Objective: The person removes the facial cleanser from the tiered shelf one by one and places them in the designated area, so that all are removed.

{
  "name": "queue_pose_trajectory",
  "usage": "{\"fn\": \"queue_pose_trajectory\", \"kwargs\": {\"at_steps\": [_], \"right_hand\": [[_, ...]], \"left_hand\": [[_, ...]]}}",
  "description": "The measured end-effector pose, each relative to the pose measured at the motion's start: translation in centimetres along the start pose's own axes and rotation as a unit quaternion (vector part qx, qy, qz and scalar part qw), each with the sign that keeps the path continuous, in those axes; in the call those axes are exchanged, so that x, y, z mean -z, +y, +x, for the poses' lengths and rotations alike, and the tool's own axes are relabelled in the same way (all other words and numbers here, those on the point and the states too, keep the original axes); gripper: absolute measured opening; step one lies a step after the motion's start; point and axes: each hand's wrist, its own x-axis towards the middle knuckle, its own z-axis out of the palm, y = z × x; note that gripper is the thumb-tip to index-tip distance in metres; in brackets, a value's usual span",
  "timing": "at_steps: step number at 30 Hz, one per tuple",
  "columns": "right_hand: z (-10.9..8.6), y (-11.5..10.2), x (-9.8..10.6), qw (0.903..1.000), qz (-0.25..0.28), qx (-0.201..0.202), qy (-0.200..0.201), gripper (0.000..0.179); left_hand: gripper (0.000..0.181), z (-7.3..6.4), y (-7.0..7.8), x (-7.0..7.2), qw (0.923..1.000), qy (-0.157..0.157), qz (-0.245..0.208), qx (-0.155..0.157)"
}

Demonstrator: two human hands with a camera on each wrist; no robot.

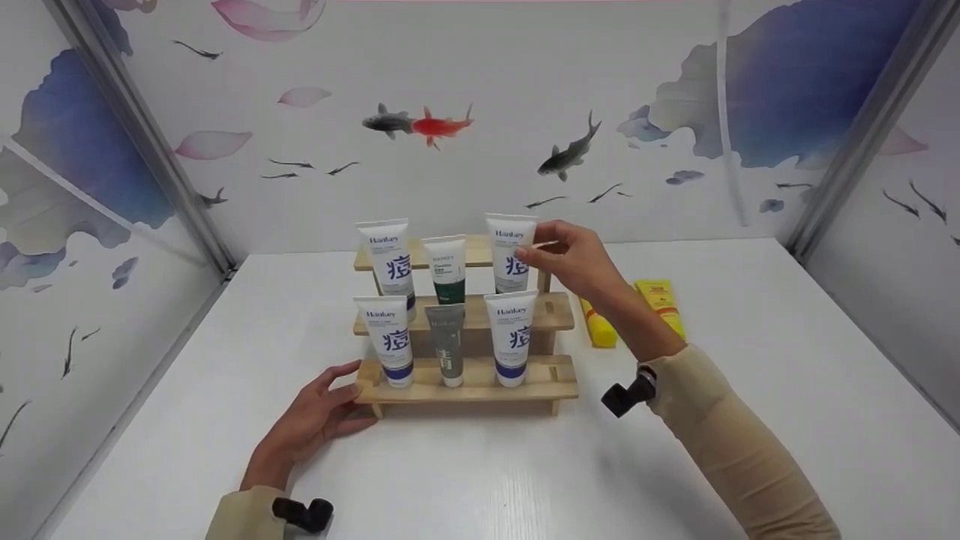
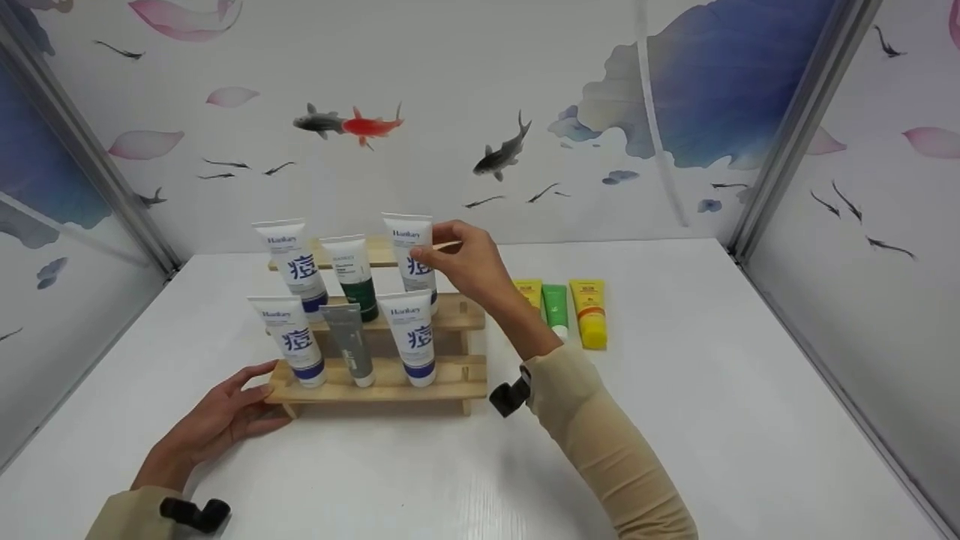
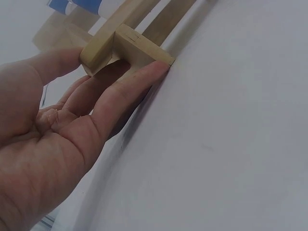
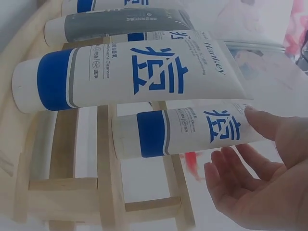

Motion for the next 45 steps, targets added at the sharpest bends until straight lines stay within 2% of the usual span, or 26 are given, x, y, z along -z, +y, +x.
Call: {"fn": "queue_pose_trajectory", "kwargs": {"at_steps": [4,9,17,25,37,45], "right_hand": [[0.2,0.1,-0.2,1.0,0.005,-0.004,0.001,0.044],[0.3,0.4,-0.3,0.9997,0.012,0.016,0.012,0.038],[0.0,1.2,-0.1,0.9978,0.034,0.049,0.029,0.038],[-0.5,1.4,0.8,0.995,0.055,0.064,0.052,0.042],[-2.0,2.5,3.5,0.9913,0.047,0.068,0.102,0.047],[-3.3,3.4,6.2,0.9886,0.031,0.066,0.132,0.053]], "left_hand": [[0.064,0.0,0.0,-0.1,1.0,-0.006,0.005,-0.004],[0.064,0.1,-0.1,-0.1,0.9998,-0.014,0.009,-0.011],[0.065,0.1,0.0,0.0,0.9996,-0.021,0.006,-0.016],[0.065,0.1,0.1,0.0,0.9999,-0.016,0.001,-0.005],[0.068,0.1,-0.1,0.2,0.9999,-0.01,-0.006,-0.004],[0.06,0.3,0.0,0.0,0.9998,0.018,-0.004,0.009]]}}
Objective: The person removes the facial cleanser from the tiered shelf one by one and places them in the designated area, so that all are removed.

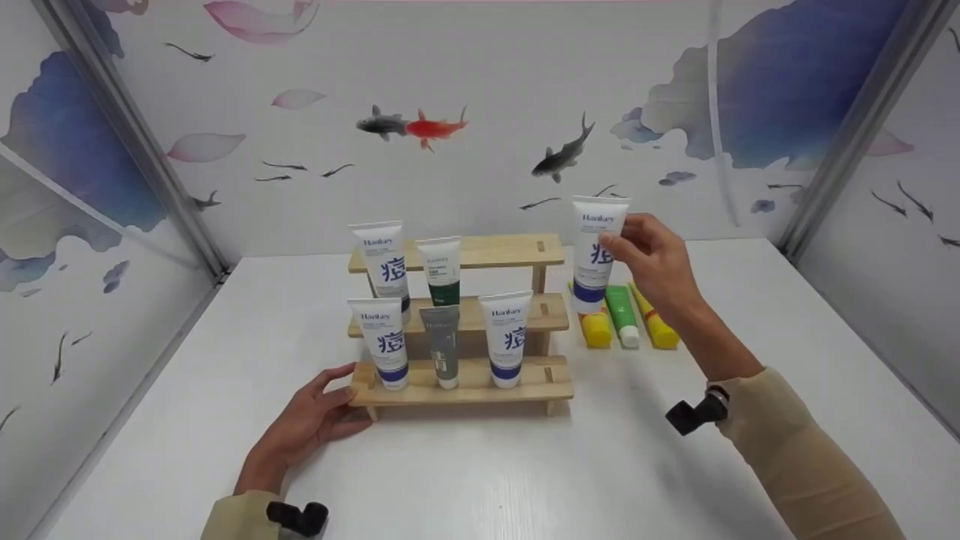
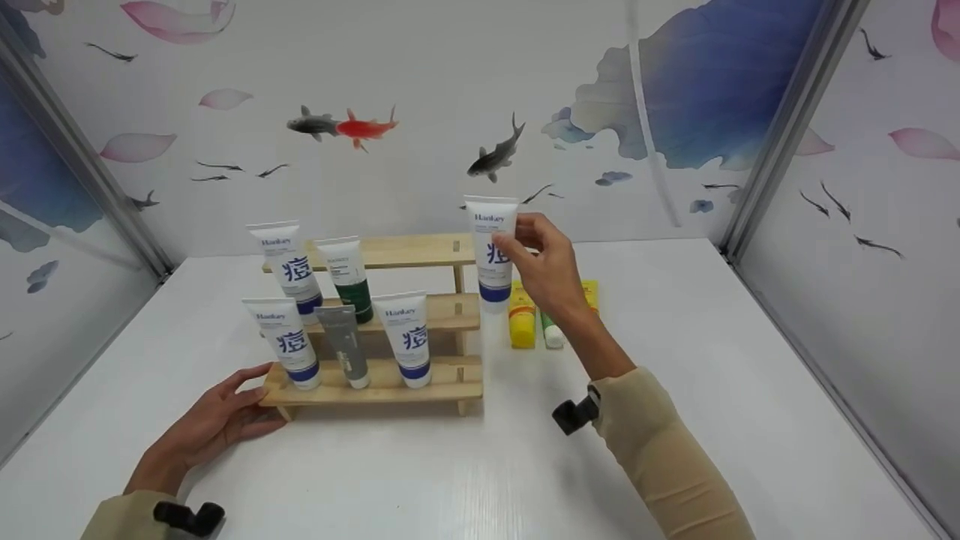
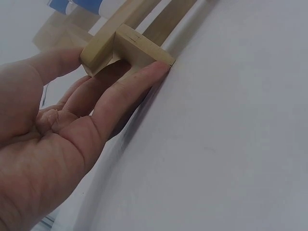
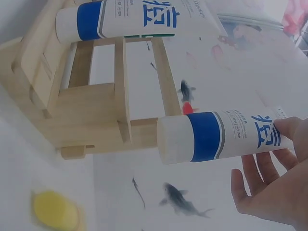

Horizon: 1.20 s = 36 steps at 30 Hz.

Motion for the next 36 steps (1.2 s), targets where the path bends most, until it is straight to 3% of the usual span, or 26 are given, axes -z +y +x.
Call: {"fn": "queue_pose_trajectory", "kwargs": {"at_steps": [16,22,27,32,36], "right_hand": [[-0.2,4.6,6.4,0.9967,-0.024,-0.074,0.021,0.055],[0.3,6.7,8.7,0.9915,0.003,-0.126,0.031,0.061],[0.6,8.2,9.8,0.99,0.013,-0.135,0.039,0.061],[1.1,9.6,10.6,0.9883,-0.023,-0.142,0.052,0.068],[1.7,10.8,10.9,0.9858,-0.039,-0.158,0.041,0.072]], "left_hand": [[0.062,-0.2,-0.1,0.0,0.9999,-0.011,-0.008,0.002],[0.061,-0.1,-0.1,0.0,0.9999,-0.011,-0.007,-0.001],[0.064,-0.1,-0.1,0.1,0.9998,-0.019,-0.002,-0.008],[0.068,-0.1,-0.1,0.1,0.9997,-0.024,-0.007,-0.008],[0.066,-0.2,0.0,0.1,0.9997,-0.022,-0.006,-0.007]]}}
